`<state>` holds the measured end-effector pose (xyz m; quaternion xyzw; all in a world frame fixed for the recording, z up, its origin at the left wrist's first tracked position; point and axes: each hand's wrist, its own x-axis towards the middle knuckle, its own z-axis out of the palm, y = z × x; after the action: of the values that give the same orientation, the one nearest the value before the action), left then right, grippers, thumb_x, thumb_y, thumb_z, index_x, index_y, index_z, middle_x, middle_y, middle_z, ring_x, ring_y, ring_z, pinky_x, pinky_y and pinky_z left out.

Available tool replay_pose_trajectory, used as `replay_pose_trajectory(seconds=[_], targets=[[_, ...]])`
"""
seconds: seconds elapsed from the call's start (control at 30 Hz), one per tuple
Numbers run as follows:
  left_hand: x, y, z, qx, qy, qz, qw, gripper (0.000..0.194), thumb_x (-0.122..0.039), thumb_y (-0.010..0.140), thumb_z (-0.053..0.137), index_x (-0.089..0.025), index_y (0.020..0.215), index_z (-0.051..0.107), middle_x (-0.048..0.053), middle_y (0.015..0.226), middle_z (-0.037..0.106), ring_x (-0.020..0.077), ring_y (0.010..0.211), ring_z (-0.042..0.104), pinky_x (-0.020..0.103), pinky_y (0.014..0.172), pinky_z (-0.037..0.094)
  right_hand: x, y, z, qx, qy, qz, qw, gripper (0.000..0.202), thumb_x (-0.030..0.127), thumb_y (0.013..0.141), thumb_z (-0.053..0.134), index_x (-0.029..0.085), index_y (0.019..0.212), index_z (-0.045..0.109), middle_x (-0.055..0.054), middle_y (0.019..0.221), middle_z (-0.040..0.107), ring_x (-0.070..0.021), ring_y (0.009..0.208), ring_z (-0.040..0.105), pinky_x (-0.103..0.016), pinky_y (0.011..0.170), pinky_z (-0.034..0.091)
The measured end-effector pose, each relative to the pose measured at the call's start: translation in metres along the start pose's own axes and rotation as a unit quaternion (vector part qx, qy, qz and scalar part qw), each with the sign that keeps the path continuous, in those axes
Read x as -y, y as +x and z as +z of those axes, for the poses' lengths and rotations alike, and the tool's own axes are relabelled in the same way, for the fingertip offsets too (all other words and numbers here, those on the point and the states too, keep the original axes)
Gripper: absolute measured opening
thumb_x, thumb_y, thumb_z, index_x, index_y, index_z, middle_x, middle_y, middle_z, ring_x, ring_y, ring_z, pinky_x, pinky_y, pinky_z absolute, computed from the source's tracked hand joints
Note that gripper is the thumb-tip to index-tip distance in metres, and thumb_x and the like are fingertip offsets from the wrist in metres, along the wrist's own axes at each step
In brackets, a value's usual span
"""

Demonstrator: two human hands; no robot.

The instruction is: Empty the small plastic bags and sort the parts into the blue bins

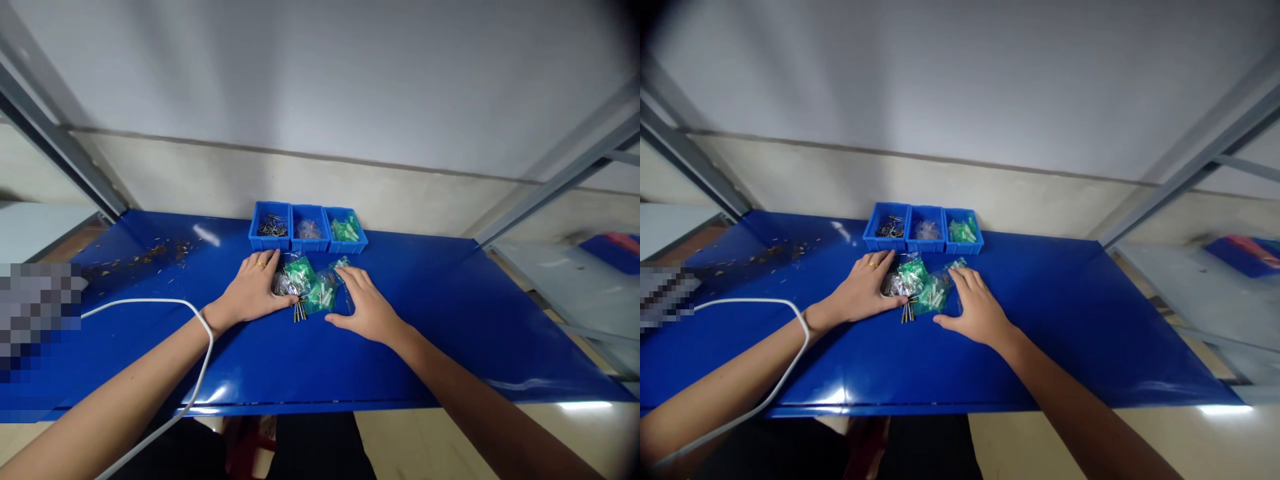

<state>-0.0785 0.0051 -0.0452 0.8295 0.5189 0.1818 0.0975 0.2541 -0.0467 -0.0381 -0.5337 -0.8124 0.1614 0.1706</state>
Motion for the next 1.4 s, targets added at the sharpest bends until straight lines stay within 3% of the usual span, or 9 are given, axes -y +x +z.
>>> replay_pose_trajectory(seconds=[0.23,0.43,0.57,0.7,0.8,0.9,1.07,1.27,1.4], targets=[[-0.003,0.009,0.007,-0.013,-0.026,0.028,0.999,0.108,-0.089,0.089,0.082,-0.015,0.165,0.065,0.028,0.165,0.061,0.0548,0.156,0.056,0.074,0.135,0.048,0.006,0.007,0.007,0.011,0.029,-0.047,0.998,0.114,0.06,0.091,0.096,0.042,0.188,0.038,-0.016,0.178,0.054,-0.0474,0.171,0.05,-0.075,0.136,0.054],[-0.029,0.017,0.023,-0.03,-0.032,0.03,0.999,0.087,-0.074,0.092,0.084,-0.014,0.153,0.067,0.028,0.161,0.063,0.0544,0.158,0.052,0.074,0.136,0.048,0.011,0.025,0.019,-0.016,0.015,-0.068,0.997,0.111,0.063,0.09,0.097,0.036,0.183,0.045,-0.02,0.184,0.046,-0.05,0.176,0.041,-0.08,0.14,0.045],[-0.045,0.019,0.029,-0.053,-0.03,0.001,0.998,0.06,-0.056,0.101,0.075,-0.015,0.143,0.07,0.025,0.148,0.068,0.0495,0.142,0.06,0.072,0.126,0.055,0.02,0.039,0.024,-0.037,0.011,-0.084,0.996,0.091,0.052,0.093,0.093,0.026,0.173,0.057,-0.022,0.177,0.052,-0.0472,0.169,0.048,-0.072,0.14,0.047],[-0.046,0.021,0.029,-0.082,-0.053,-0.014,0.995,0.036,-0.045,0.103,0.071,-0.018,0.128,0.072,0.021,0.134,0.072,0.0445,0.129,0.064,0.068,0.121,0.058,0.031,0.052,0.026,-0.058,-0.029,-0.09,0.994,0.059,0.04,0.099,0.083,0.018,0.153,0.07,-0.023,0.157,0.065,-0.0442,0.149,0.061,-0.066,0.131,0.053],[-0.045,0.023,0.026,-0.092,-0.072,-0.036,0.993,0.025,-0.036,0.105,0.065,-0.018,0.12,0.074,0.021,0.128,0.074,0.0418,0.125,0.066,0.063,0.12,0.059,0.043,0.061,0.023,-0.054,-0.062,-0.073,0.994,0.039,0.038,0.105,0.076,0.02,0.14,0.074,-0.02,0.143,0.071,-0.041,0.137,0.063,-0.06,0.122,0.056],[-0.047,0.028,0.021,-0.1,-0.077,-0.053,0.991,0.019,-0.03,0.105,0.061,-0.02,0.111,0.076,0.019,0.12,0.077,0.04,0.12,0.069,0.06,0.115,0.06,0.052,0.067,0.02,-0.047,-0.074,-0.056,0.995,0.026,0.036,0.11,0.069,0.026,0.134,0.075,-0.016,0.138,0.072,-0.0386,0.133,0.062,-0.057,0.12,0.055],[-0.06,0.041,0.014,-0.12,-0.092,-0.099,0.983,0.022,-0.022,0.104,0.059,-0.023,0.095,0.078,0.015,0.104,0.083,0.0338,0.102,0.078,0.047,0.095,0.063,0.051,0.073,0.018,-0.06,-0.047,-0.029,0.997,0.026,0.032,0.111,0.07,0.025,0.135,0.076,-0.016,0.139,0.07,-0.0369,0.138,0.061,-0.053,0.125,0.053],[-0.07,0.05,0.011,-0.132,-0.1,-0.143,0.976,0.024,-0.026,0.11,0.059,-0.024,0.101,0.082,0.013,0.101,0.089,0.0323,0.092,0.084,0.039,0.08,0.054,0.039,0.073,0.018,-0.097,0.022,0.002,0.995,0.034,0.029,0.113,0.07,0.029,0.147,0.076,-0.014,0.147,0.071,-0.0344,0.144,0.064,-0.053,0.131,0.052],[-0.06,0.045,0.008,-0.123,-0.104,-0.146,0.976,0.025,-0.027,0.114,0.059,-0.023,0.108,0.083,0.014,0.1,0.089,0.0324,0.089,0.083,0.039,0.078,0.05,0.033,0.071,0.005,-0.122,0.057,-0.021,0.991,0.033,0.024,0.118,0.055,0.024,0.143,0.077,-0.014,0.143,0.076,-0.0309,0.141,0.067,-0.048,0.128,0.053]])
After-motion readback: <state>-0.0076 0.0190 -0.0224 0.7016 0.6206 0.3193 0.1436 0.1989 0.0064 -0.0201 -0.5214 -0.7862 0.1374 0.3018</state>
